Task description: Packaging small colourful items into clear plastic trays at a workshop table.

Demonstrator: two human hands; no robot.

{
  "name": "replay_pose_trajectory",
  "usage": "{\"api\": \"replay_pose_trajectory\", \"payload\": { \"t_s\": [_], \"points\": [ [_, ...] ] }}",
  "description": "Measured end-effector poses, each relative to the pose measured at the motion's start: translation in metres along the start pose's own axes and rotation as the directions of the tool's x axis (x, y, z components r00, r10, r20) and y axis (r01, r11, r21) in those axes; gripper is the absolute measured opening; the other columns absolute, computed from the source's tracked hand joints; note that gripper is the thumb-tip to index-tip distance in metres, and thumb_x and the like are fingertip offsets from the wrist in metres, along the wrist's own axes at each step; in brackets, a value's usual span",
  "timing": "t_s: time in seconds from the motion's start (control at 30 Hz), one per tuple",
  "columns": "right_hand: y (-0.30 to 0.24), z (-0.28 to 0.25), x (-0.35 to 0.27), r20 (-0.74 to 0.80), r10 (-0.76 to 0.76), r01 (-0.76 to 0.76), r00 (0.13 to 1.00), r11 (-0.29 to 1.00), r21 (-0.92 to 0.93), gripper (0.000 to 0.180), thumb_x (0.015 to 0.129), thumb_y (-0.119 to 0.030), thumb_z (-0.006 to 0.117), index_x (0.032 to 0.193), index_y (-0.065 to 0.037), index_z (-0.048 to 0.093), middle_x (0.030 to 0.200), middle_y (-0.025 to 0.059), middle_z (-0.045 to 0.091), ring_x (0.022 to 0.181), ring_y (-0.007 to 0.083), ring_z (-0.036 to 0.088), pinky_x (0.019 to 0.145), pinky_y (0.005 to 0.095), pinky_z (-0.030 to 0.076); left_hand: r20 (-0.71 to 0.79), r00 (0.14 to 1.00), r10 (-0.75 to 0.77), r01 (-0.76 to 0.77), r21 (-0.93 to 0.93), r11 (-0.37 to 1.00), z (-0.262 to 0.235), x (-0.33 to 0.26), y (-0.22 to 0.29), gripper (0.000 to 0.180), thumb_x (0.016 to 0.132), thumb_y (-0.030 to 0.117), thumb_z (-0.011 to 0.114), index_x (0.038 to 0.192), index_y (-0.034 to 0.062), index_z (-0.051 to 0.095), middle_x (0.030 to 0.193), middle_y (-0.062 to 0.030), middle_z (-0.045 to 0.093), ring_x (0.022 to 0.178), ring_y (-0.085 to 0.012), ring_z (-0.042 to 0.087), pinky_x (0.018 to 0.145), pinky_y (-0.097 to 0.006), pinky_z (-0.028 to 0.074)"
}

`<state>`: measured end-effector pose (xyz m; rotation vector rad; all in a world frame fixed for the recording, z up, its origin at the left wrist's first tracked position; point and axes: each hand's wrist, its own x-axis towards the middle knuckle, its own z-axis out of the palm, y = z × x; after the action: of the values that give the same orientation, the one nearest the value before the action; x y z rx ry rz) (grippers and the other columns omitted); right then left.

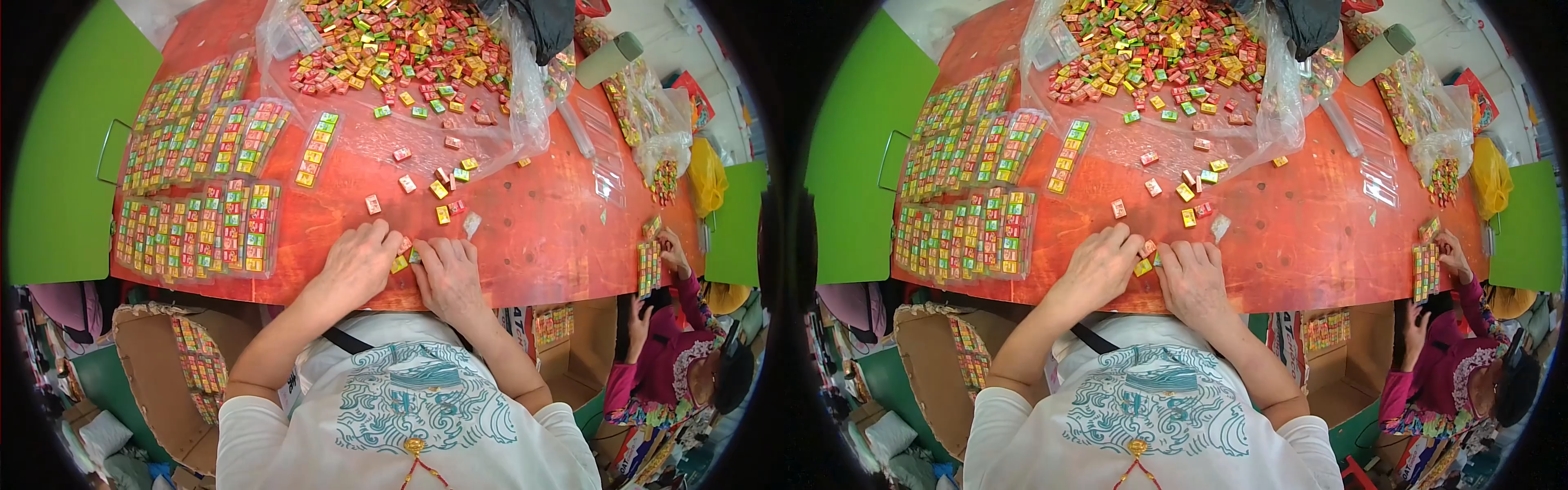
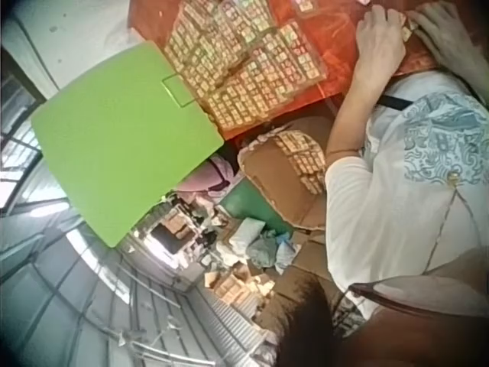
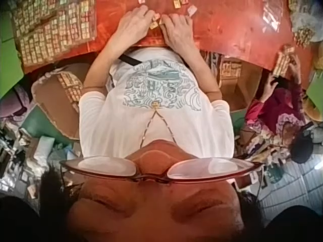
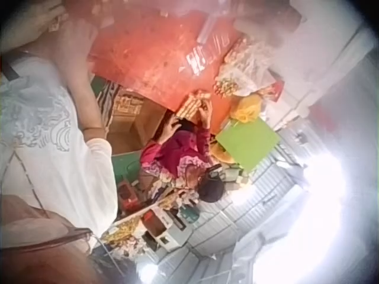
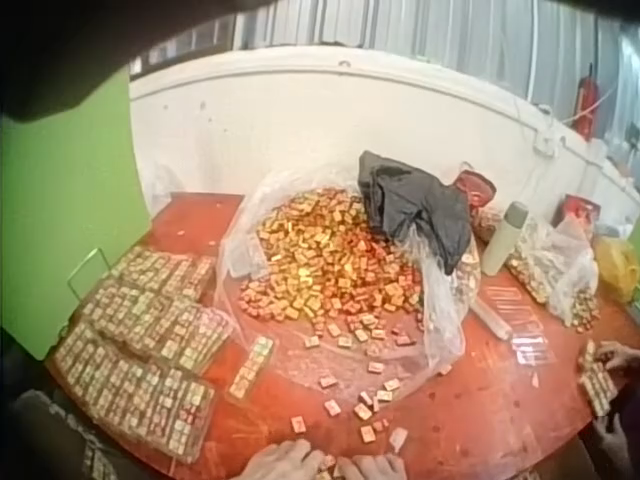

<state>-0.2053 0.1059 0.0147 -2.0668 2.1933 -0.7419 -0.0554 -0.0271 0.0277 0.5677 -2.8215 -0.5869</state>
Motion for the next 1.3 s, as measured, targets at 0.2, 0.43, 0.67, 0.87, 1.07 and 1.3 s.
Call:
{"api": "replay_pose_trajectory", "payload": {
  "t_s": [0.2,0.43,0.67,0.87,1.07,1.3],
  "points": [
    [0.009,-0.011,0.015,0.045,-0.067,0.061,0.997,0.992,0.114,0.041,0.085,-0.008,0.071,0.125,-0.003,0.062,0.109,0.0119,0.061,0.105,0.0300,0.058,0.095,0.0430,0.042,-0.117,0.985,-0.129,0.117,-0.106,0.988,-0.008,-0.015,0.008,0.021,0.088,0.012,0.069,0.105,0.0044,0.060,0.094,-0.0138,0.056,0.088,-0.0325,0.064,0.072,-0.044,0.053],
    [0.020,-0.018,0.004,0.071,0.039,-0.045,0.997,0.996,0.079,0.047,0.084,-0.015,0.074,0.128,-0.005,0.061,0.113,0.0130,0.061,0.107,0.0302,0.059,0.095,0.0442,0.041,-0.045,0.996,-0.083,0.082,-0.018,0.996,-0.025,-0.015,0.009,0.050,0.085,0.017,0.074,0.132,0.0074,0.057,0.103,-0.0131,0.054,0.095,-0.0318,0.061,0.077,-0.046,0.050],
    [-0.001,-0.013,0.003,0.089,-0.025,0.019,0.996,0.997,0.072,0.054,0.083,-0.018,0.075,0.133,-0.007,0.059,0.117,0.0153,0.056,0.109,0.0320,0.055,0.096,0.0461,0.040,0.126,0.992,-0.029,0.034,-0.031,0.999,-0.026,-0.011,0.001,0.048,0.087,0.020,0.073,0.133,0.0148,0.059,0.102,-0.0116,0.052,0.093,-0.0306,0.062,0.073,-0.044,0.049],
    [-0.004,-0.010,0.001,0.061,-0.019,0.014,0.998,0.997,0.076,0.052,0.084,-0.018,0.074,0.133,-0.006,0.059,0.119,0.0148,0.056,0.108,0.0316,0.055,0.096,0.0466,0.039,0.056,0.996,-0.069,0.067,0.034,0.997,-0.015,-0.012,0.003,0.032,0.091,0.016,0.068,0.123,0.0148,0.062,0.097,-0.0118,0.052,0.085,-0.0305,0.063,0.069,-0.044,0.049],
    [0.002,-0.010,0.000,0.040,-0.050,0.051,0.998,0.999,-0.008,0.046,0.083,-0.018,0.075,0.125,-0.004,0.062,0.117,0.0133,0.057,0.108,0.0304,0.055,0.096,0.0457,0.039,0.031,0.999,-0.043,0.042,0.040,0.998,-0.015,-0.015,0.000,0.027,0.091,0.015,0.063,0.118,0.0110,0.064,0.094,-0.0132,0.054,0.082,-0.0306,0.063,0.066,-0.044,0.048],
    [-0.024,0.010,-0.001,-0.017,-0.096,0.096,0.995,0.995,0.006,0.033,0.081,-0.018,0.076,0.109,-0.007,0.064,0.111,0.0119,0.058,0.102,0.0279,0.057,0.095,0.0459,0.038,0.043,0.997,-0.063,0.061,0.052,0.997,-0.016,-0.013,-0.001,0.024,0.093,0.015,0.066,0.116,0.0139,0.062,0.094,-0.0119,0.051,0.082,-0.0308,0.064,0.066,-0.045,0.050]
  ]
}}
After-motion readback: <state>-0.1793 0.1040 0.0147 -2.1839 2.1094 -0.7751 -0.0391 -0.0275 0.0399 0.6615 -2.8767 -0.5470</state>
